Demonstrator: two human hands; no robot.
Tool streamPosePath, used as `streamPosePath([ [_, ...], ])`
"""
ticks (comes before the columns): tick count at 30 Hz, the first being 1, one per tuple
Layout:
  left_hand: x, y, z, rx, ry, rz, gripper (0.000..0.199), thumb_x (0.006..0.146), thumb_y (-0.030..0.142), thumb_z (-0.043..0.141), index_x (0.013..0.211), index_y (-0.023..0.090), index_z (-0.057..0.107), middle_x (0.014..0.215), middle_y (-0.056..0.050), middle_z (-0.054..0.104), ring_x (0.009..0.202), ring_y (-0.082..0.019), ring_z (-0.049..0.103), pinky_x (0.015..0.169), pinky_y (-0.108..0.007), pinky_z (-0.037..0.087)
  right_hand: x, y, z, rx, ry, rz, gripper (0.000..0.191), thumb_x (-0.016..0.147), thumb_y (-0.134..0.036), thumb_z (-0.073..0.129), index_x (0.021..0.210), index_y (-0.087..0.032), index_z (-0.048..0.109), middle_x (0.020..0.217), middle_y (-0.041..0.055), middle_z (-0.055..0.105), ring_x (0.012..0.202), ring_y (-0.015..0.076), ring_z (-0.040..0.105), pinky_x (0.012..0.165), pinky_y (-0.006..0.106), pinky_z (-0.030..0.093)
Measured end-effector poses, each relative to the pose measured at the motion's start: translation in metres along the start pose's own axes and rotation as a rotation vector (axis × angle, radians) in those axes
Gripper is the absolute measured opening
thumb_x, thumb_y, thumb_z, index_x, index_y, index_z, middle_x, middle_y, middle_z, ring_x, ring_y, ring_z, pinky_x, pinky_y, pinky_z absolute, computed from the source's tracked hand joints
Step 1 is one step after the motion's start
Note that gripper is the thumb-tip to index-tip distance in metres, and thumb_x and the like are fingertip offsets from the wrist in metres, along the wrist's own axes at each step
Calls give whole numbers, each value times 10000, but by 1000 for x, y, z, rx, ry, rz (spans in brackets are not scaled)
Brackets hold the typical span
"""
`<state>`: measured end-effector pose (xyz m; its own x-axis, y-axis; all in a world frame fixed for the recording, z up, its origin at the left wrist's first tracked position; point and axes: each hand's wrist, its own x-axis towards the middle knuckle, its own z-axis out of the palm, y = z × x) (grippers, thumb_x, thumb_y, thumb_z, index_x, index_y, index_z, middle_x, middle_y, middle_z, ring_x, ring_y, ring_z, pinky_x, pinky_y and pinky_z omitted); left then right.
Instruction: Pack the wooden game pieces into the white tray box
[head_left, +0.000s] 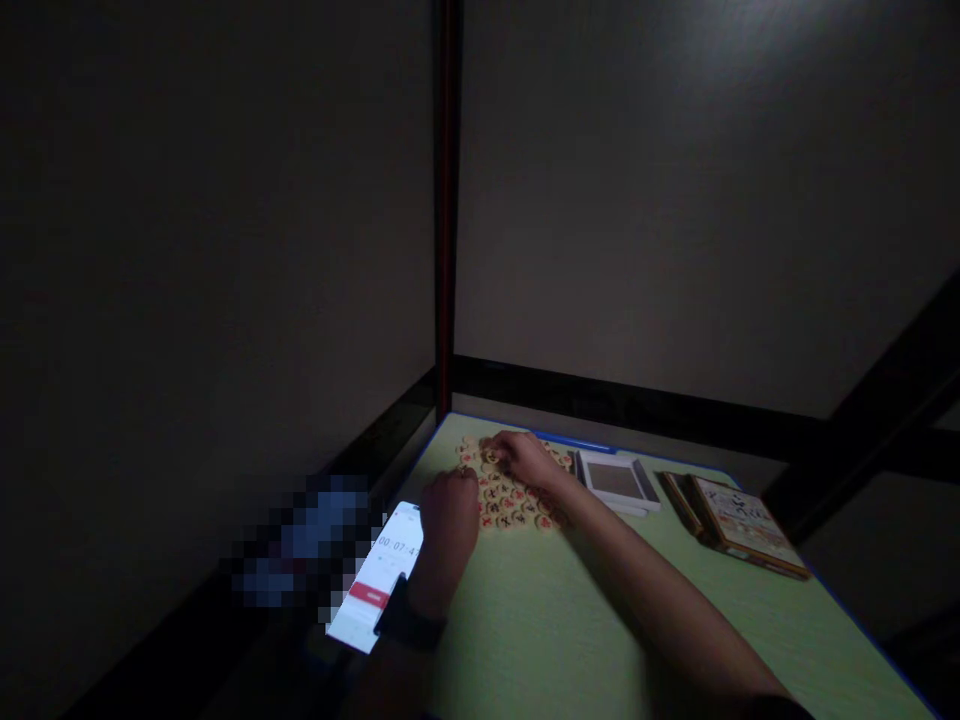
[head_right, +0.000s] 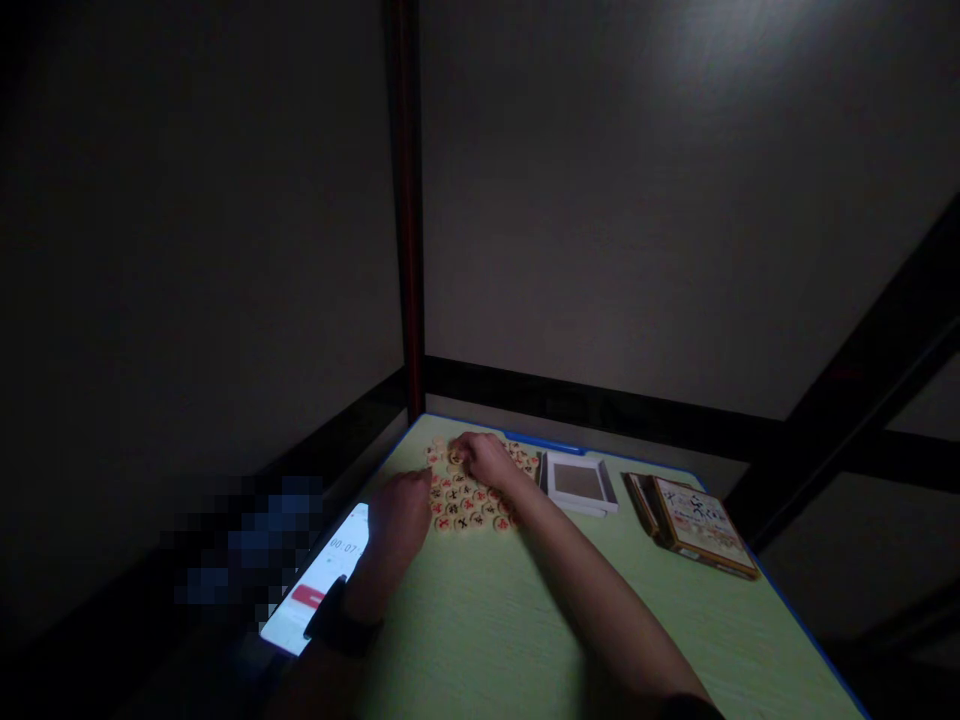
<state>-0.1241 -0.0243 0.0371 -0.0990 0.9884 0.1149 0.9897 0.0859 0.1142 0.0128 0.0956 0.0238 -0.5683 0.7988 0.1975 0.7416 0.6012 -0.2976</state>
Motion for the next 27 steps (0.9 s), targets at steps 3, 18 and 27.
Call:
streamPosePath([
  [3,-2,-2,-3,14,14,-62,298,906,65,422,1068,126,665,1011,-146,706,1007,-243,661,778,-305,500,11,-7,8,45,-22,-17,333,779,-31,514,964,-171,753,921,32,764,845,154,681,738,202,441],
  [18,-1,-4,-6,18,-47,-75,285,872,49,469,1038,142,681,1018,-139,708,1037,-253,657,784,-306,504,14,-10,-5,-247,-173,-100,190,813,-175,586,887,-195,760,986,93,760,958,221,676,805,247,454],
  [27,-1,-5,-4,-8,-44,-68,321,863,29,443,1026,124,702,999,-154,716,1015,-271,669,788,-341,521,13,-34,2,-395,-236,-80,277,878,-141,507,1035,-160,735,1105,174,725,1045,275,676,838,323,501],
])
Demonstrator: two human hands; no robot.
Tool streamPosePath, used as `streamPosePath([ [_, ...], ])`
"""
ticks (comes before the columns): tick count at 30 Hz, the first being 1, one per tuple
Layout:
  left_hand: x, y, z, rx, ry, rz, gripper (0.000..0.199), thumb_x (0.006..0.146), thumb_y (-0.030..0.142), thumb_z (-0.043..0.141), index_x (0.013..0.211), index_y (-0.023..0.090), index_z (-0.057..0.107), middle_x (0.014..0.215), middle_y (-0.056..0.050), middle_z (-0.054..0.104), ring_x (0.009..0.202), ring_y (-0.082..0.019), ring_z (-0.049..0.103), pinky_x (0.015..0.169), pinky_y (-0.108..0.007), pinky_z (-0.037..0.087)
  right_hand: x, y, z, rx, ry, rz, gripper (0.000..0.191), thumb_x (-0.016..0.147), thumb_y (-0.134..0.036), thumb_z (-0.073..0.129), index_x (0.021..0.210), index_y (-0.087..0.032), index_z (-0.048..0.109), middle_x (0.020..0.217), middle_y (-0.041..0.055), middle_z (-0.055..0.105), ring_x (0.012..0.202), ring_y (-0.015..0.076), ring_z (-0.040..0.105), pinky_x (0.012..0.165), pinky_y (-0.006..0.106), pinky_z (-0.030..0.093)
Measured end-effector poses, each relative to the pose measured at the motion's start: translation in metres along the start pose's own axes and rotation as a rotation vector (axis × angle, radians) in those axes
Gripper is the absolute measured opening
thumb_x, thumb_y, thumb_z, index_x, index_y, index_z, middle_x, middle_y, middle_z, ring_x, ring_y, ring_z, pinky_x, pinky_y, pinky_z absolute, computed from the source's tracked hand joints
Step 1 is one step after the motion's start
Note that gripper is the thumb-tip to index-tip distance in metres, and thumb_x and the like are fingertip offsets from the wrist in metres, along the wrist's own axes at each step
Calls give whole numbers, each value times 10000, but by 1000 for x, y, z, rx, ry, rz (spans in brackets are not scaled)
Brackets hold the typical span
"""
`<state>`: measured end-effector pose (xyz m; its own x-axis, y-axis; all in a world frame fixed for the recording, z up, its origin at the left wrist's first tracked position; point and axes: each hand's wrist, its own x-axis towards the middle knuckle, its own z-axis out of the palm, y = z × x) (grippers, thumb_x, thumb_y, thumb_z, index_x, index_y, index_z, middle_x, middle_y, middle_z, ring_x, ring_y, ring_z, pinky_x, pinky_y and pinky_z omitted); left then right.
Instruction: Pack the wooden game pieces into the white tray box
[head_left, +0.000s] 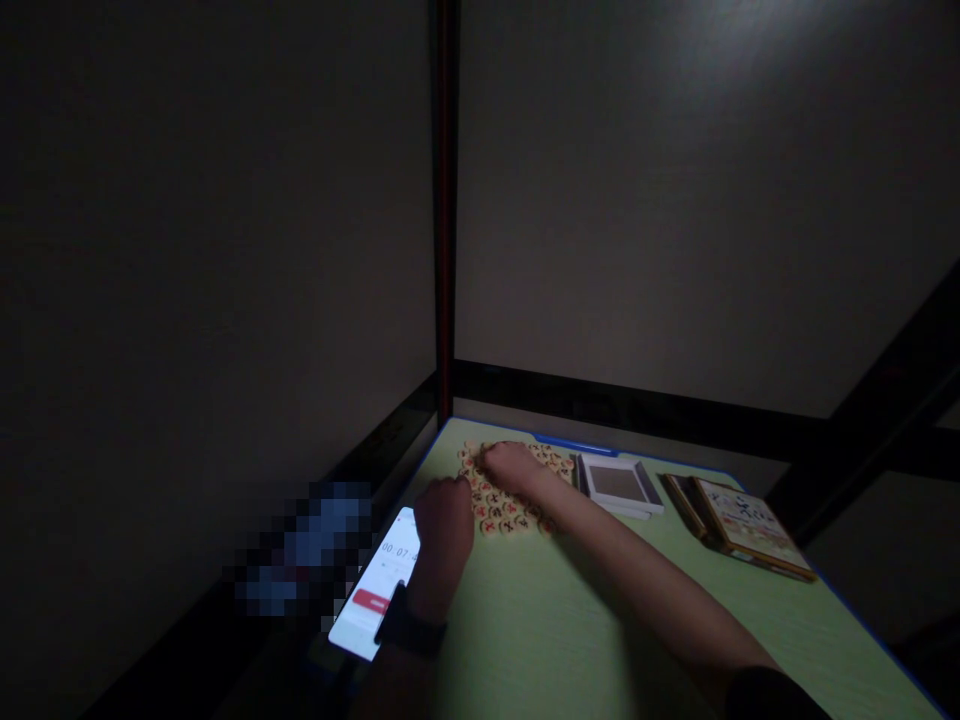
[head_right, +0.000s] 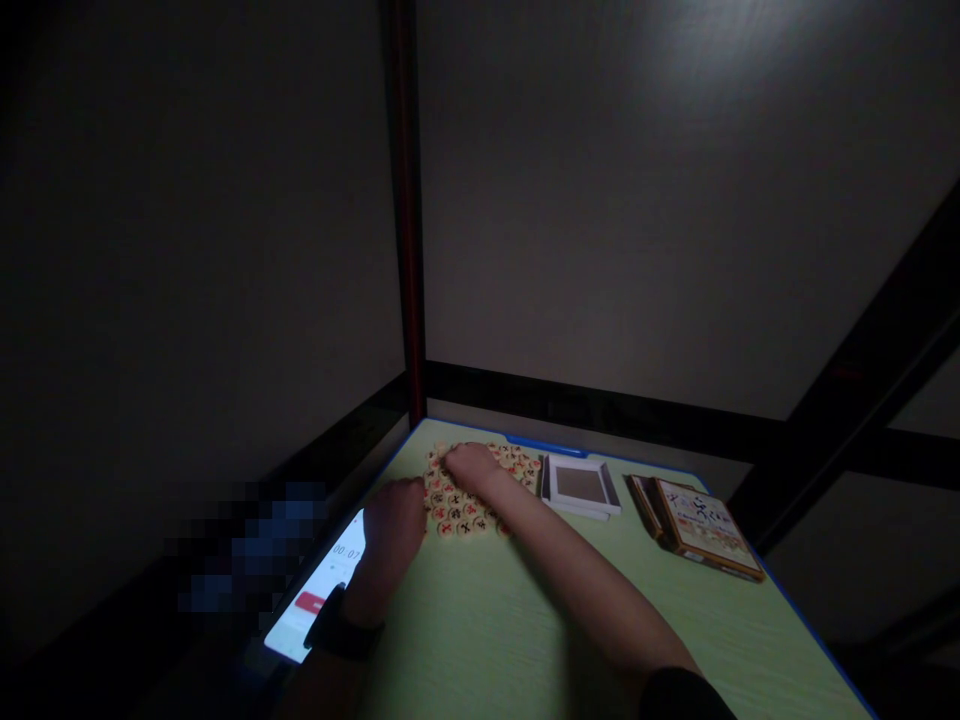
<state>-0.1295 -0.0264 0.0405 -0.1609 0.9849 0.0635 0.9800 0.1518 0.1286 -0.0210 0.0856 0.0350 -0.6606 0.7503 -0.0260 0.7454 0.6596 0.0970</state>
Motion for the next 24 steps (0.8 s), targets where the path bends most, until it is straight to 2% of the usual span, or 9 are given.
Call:
streamPosePath([
  [6,0,0,0,-18,-18,0,305,877,41,443,1018,127,700,990,-153,714,1014,-272,670,802,-345,513,0,10,-1,84,-1,-5,297,807,-87,589,1074,-124,714,1081,186,727,1010,276,682,799,295,489],
  [9,1,0,1,-22,-23,6,311,878,41,438,1028,131,694,976,-150,713,1014,-274,668,797,-347,512,0,19,-3,168,11,-10,340,726,-43,639,1033,-154,730,1023,115,750,953,231,688,773,244,473],
  [12,1,0,1,-22,-18,8,328,887,40,413,1028,132,695,972,-153,712,1008,-271,669,786,-342,512,3,25,-2,261,28,-13,337,713,6,586,950,-169,751,929,32,766,853,156,693,727,185,459],
  [15,1,0,2,-17,-13,14,320,889,46,423,1027,135,697,980,-152,712,1013,-264,668,795,-335,509,6,29,3,325,39,1,333,699,30,561,874,-169,763,833,-12,765,767,119,692,666,156,454],
  [18,1,0,3,-14,-11,17,282,881,64,468,1028,138,697,992,-146,713,1013,-259,667,799,-325,507,7,34,8,332,47,22,326,692,26,570,841,-178,776,818,-14,769,757,119,700,660,155,457],
  [21,1,-1,4,-7,3,28,286,881,55,457,1014,128,699,987,-149,715,1006,-260,669,793,-324,508,3,40,7,286,56,50,334,727,-4,560,889,-190,785,865,11,779,806,138,714,698,169,467],
  [24,1,-1,4,-4,-5,32,311,882,38,432,1012,123,701,984,-156,714,996,-264,672,783,-327,511,-3,43,2,193,66,89,285,775,-92,576,927,-210,786,951,65,779,916,205,717,773,231,486],
])
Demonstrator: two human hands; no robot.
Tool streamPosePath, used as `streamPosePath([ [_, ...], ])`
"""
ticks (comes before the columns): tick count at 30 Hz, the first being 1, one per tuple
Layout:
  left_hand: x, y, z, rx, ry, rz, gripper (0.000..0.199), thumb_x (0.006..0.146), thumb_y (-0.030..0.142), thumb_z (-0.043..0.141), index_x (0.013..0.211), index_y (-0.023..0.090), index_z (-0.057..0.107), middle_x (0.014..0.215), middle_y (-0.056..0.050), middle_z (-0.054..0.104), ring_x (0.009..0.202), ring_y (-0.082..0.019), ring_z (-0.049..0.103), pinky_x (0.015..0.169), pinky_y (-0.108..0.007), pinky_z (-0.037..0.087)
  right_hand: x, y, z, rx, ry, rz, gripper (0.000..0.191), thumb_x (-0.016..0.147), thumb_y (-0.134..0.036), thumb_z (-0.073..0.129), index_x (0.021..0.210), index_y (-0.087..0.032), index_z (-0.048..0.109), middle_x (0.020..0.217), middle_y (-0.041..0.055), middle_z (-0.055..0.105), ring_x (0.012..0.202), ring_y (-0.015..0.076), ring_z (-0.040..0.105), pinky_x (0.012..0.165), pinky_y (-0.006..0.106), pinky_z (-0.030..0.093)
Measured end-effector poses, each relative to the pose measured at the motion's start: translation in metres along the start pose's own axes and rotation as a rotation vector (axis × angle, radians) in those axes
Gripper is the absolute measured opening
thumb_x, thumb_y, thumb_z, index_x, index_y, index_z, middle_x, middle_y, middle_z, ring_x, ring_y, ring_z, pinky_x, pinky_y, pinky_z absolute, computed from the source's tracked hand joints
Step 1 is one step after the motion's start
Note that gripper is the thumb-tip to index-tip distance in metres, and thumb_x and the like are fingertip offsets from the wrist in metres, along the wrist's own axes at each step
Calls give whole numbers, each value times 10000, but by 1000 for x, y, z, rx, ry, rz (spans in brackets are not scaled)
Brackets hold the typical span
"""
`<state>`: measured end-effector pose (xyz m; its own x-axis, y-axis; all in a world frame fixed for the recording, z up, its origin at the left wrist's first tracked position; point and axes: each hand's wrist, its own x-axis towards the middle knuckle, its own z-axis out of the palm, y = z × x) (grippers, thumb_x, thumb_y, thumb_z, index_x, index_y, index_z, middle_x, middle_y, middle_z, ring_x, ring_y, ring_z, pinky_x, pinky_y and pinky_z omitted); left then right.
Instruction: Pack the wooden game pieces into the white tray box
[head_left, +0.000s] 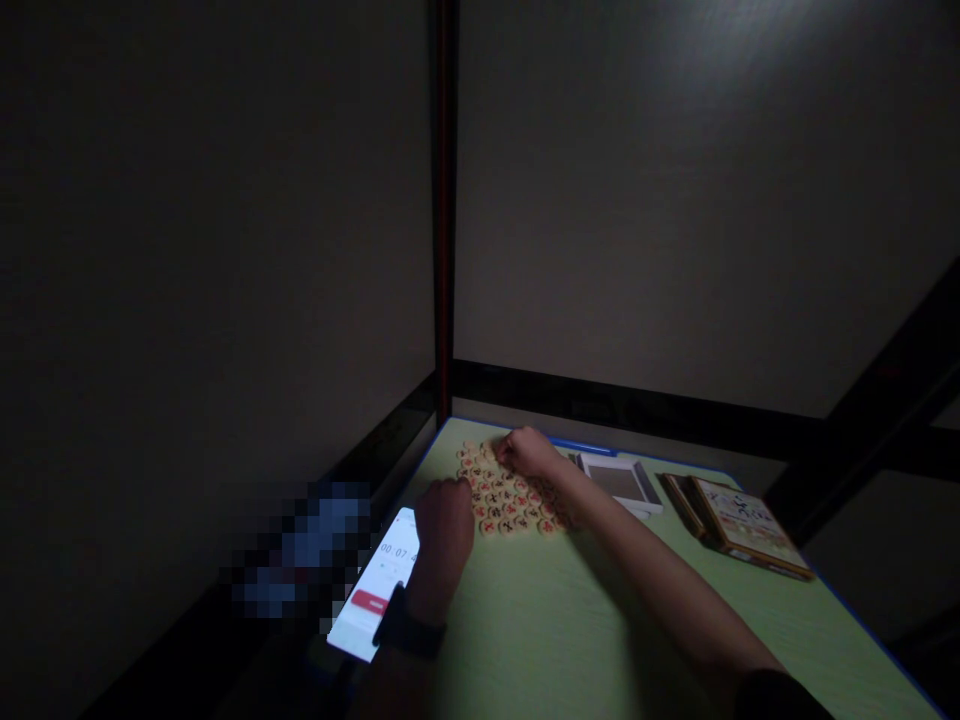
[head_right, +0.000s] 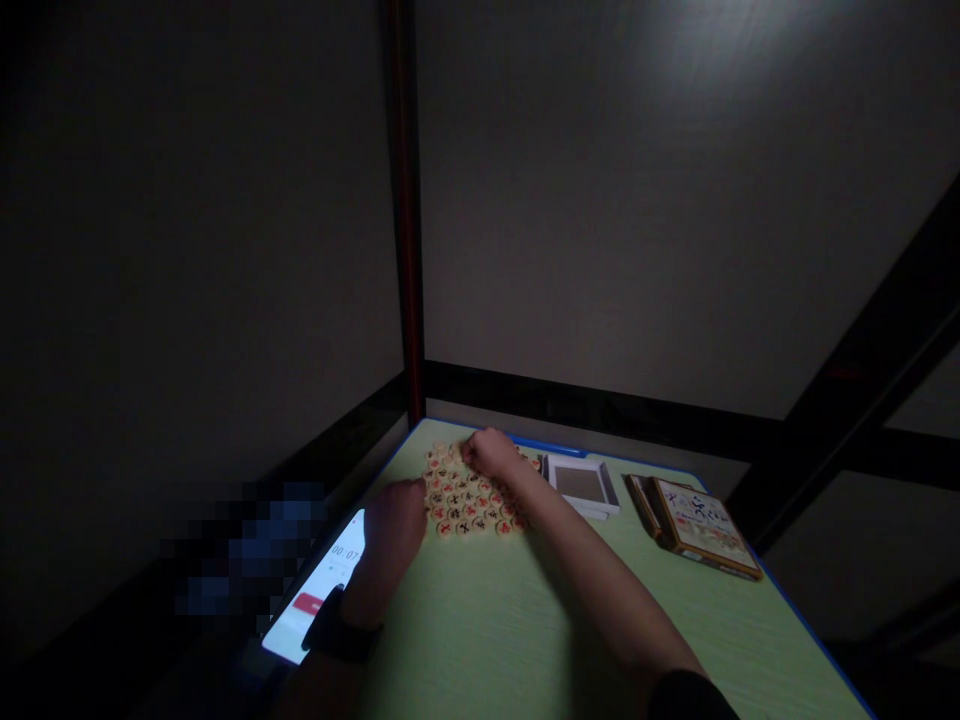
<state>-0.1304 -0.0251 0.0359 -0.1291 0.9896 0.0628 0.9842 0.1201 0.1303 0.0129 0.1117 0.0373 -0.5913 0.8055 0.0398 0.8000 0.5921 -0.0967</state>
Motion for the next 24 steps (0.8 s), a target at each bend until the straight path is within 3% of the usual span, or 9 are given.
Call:
streamPosePath([
  [4,0,1,-1,4,-11,-3,323,881,35,426,1033,123,698,979,-159,711,994,-261,672,779,-322,509,-6,-9,-3,-128,-14,32,248,806,-198,606,989,-193,773,1058,161,749,1025,294,691,854,332,501],
  [11,0,1,-2,-10,-5,-3,343,883,35,404,1024,121,704,969,-162,709,991,-259,673,784,-330,514,-2,-26,0,-206,-78,-3,328,804,-167,614,1111,-150,728,1112,205,723,1067,318,674,873,368,510],
  [15,0,0,0,-22,12,1,335,878,33,414,1017,122,705,960,-162,710,995,-264,669,789,-338,511,4,-17,-4,-147,-104,-21,300,778,-155,630,1052,-164,753,1063,163,747,1004,276,696,805,297,511],
  [20,0,0,0,-12,-8,15,318,878,38,434,1047,123,690,972,-148,707,1010,-263,663,789,-324,502,11,2,-4,5,-128,-61,305,742,-94,618,963,-219,788,911,23,783,838,165,715,702,191,478],
  [24,1,1,-1,-2,-6,10,317,886,49,427,1049,127,687,971,-152,705,995,-258,664,770,-318,498,12,11,0,88,-101,-77,329,696,-59,620,910,-229,804,825,-19,780,754,139,704,675,175,466],
])
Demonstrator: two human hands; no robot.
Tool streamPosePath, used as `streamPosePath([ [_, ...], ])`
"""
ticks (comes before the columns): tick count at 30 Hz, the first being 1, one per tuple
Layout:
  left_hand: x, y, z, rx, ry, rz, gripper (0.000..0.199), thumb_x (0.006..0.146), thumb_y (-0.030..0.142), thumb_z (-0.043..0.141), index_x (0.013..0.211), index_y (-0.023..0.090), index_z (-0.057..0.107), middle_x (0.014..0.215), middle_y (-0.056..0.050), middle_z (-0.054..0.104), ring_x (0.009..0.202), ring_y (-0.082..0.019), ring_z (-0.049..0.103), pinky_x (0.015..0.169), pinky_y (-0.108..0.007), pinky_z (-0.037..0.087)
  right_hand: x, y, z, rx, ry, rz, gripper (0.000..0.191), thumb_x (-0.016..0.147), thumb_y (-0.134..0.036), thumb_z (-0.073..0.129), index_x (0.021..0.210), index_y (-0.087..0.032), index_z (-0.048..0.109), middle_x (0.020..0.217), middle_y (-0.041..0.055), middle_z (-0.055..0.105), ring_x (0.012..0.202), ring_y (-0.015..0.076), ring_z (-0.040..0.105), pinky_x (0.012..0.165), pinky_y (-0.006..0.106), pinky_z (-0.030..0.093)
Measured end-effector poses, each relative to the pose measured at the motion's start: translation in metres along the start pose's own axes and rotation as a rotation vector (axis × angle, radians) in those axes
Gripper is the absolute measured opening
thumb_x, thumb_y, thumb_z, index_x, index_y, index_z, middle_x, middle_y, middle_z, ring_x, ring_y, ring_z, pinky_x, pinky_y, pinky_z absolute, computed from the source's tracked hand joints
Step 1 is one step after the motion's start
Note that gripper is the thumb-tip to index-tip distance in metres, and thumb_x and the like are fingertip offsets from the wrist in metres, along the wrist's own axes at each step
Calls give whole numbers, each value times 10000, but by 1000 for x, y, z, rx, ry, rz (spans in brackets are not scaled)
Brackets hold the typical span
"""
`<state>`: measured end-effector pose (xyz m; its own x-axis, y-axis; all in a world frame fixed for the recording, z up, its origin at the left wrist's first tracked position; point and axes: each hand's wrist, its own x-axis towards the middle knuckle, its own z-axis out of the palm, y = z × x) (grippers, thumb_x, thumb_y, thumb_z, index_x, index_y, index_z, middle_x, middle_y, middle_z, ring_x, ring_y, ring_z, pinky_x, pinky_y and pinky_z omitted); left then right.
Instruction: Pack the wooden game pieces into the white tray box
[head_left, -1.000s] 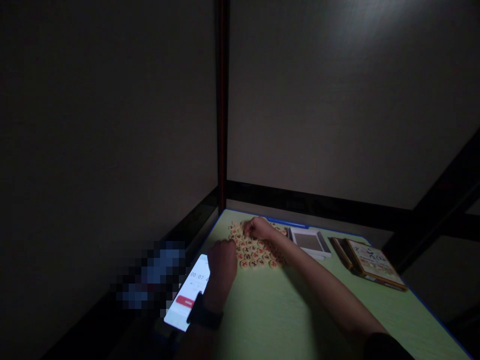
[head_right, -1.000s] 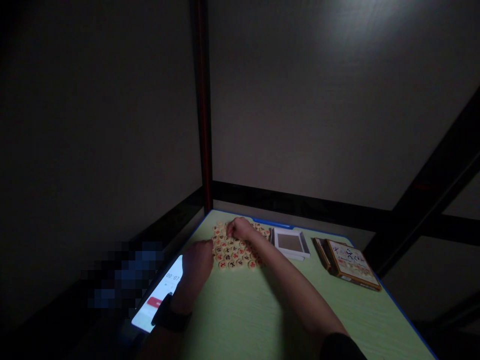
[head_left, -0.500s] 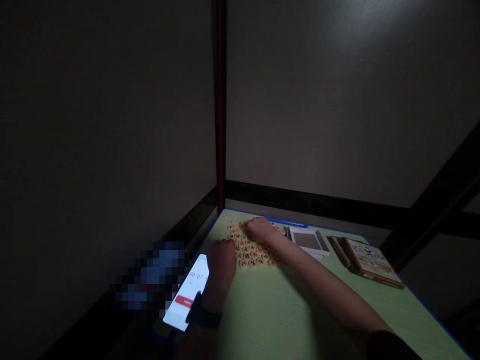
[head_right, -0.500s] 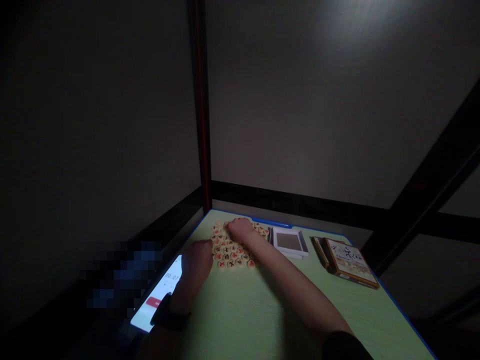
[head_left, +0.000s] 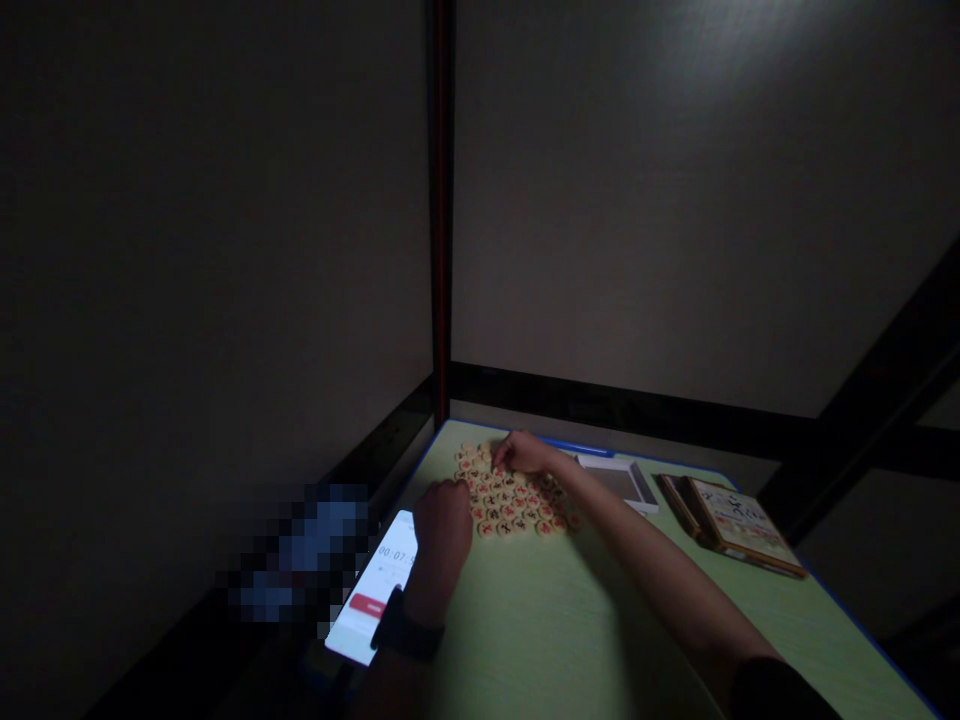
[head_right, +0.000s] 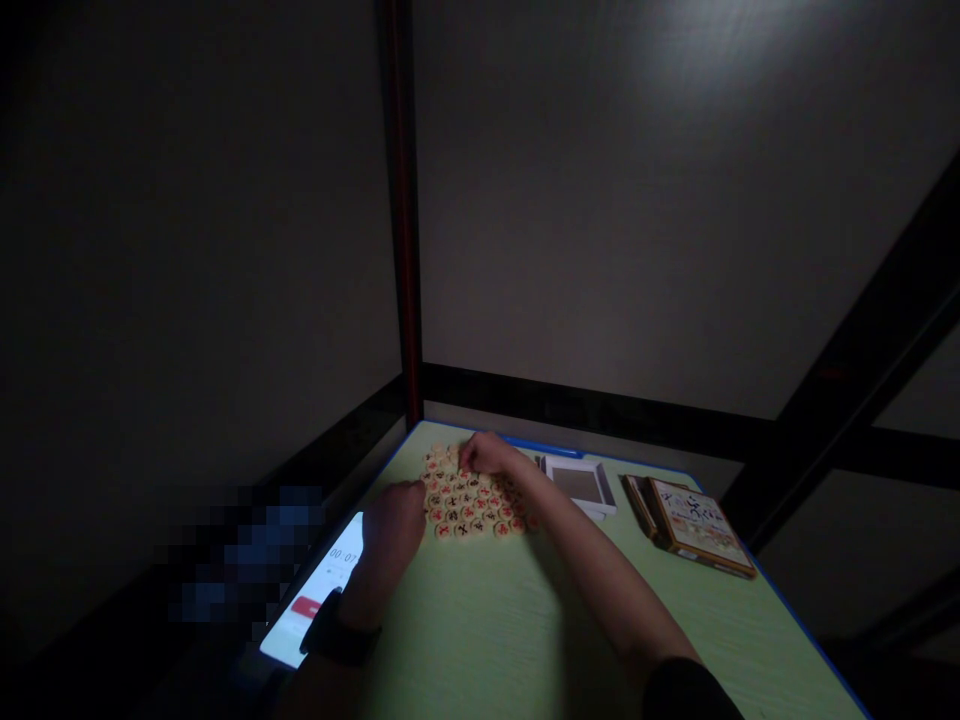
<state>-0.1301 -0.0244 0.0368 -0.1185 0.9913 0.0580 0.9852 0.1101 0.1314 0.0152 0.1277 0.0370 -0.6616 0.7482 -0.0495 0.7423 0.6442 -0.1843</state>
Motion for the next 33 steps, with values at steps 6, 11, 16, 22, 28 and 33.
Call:
streamPosePath([
  [6,0,-1,3,10,27,9,334,887,47,408,1023,140,699,947,-137,707,990,-243,667,775,-303,499,-3,1,1,26,38,-18,286,703,-62,607,815,-230,810,804,-20,780,756,140,701,688,175,454],
  [11,-1,-2,4,11,38,21,340,879,35,407,1015,129,704,934,-143,705,985,-257,668,765,-318,507,-12,3,-6,-49,73,-18,306,717,-46,572,835,-209,802,821,7,774,781,146,690,705,188,430],
  [16,-1,-1,4,27,37,17,367,876,16,381,1005,121,709,940,-149,705,964,-248,672,748,-306,504,-35,7,-12,-152,98,38,260,767,-143,591,879,-251,799,915,58,779,860,217,706,720,238,446],
  [22,0,-3,8,40,69,35,353,885,25,386,995,121,708,916,-147,706,963,-247,674,744,-300,491,-45,5,-7,-186,121,104,277,827,-232,581,1031,-279,761,1009,82,768,939,252,702,746,268,460],
  [28,0,-4,11,37,68,41,362,878,23,380,987,121,710,920,-149,709,946,-254,682,735,-310,510,-30,9,2,-117,86,98,257,800,-137,579,924,-239,780,935,33,782,907,193,712,716,209,445],
  [33,0,-4,10,41,73,44,358,876,22,381,986,114,710,926,-153,712,947,-252,684,741,-308,512,-24,10,3,-74,65,85,287,803,-98,576,956,-223,784,911,5,785,874,154,714,703,175,437],
])
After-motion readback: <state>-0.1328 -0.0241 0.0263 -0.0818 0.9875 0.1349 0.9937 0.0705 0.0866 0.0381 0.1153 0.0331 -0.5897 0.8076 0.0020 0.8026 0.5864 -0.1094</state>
